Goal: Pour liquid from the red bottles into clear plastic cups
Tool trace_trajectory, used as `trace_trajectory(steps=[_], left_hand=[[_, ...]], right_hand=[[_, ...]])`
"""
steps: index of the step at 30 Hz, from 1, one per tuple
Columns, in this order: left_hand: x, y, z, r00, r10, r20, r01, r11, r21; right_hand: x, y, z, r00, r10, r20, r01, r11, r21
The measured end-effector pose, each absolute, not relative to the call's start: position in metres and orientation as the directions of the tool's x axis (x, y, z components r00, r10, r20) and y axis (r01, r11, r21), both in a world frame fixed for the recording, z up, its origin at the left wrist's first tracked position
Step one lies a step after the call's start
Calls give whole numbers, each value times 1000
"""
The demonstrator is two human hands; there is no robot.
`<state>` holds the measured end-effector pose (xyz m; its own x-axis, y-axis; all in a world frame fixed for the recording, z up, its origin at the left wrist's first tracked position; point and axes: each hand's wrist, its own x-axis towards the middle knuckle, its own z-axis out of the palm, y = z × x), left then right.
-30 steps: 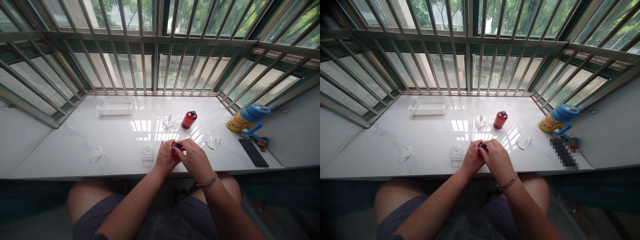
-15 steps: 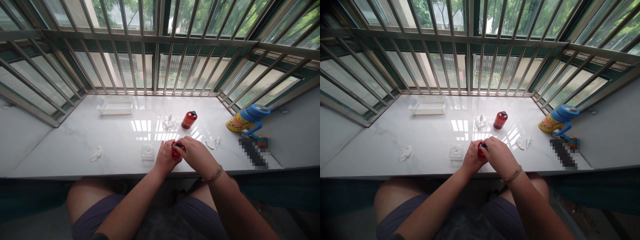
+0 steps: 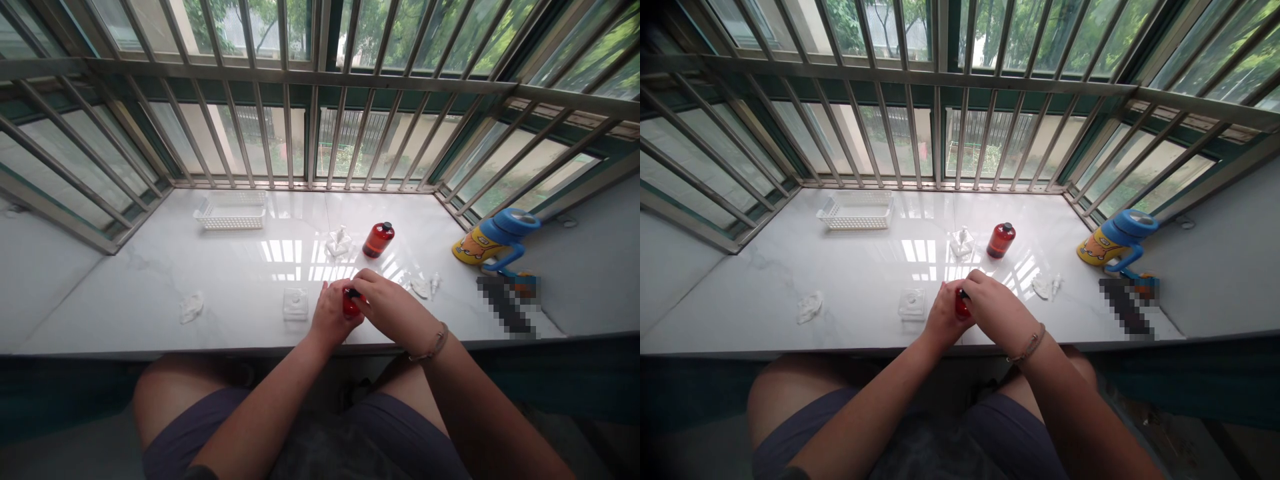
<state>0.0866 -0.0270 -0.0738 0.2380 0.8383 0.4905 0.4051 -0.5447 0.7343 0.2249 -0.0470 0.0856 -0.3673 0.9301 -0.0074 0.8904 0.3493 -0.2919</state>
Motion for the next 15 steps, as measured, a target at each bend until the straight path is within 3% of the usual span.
trace_trajectory(steps=[3,6,8,15], left_hand=[[87,-26,-76,238,835,496,417,-549,724],[86,-26,-78,245,832,498,407,-554,726],[86,-26,-77,245,833,496,394,-553,734],[87,-26,-75,230,834,501,399,-550,733]], right_hand=[[221,-50,87,-307,951,27,918,303,-257],[213,-49,88,-186,981,-46,976,180,-121],[210,-47,88,-204,976,-75,977,198,-82],[227,-44,84,-358,932,-54,924,346,-162]])
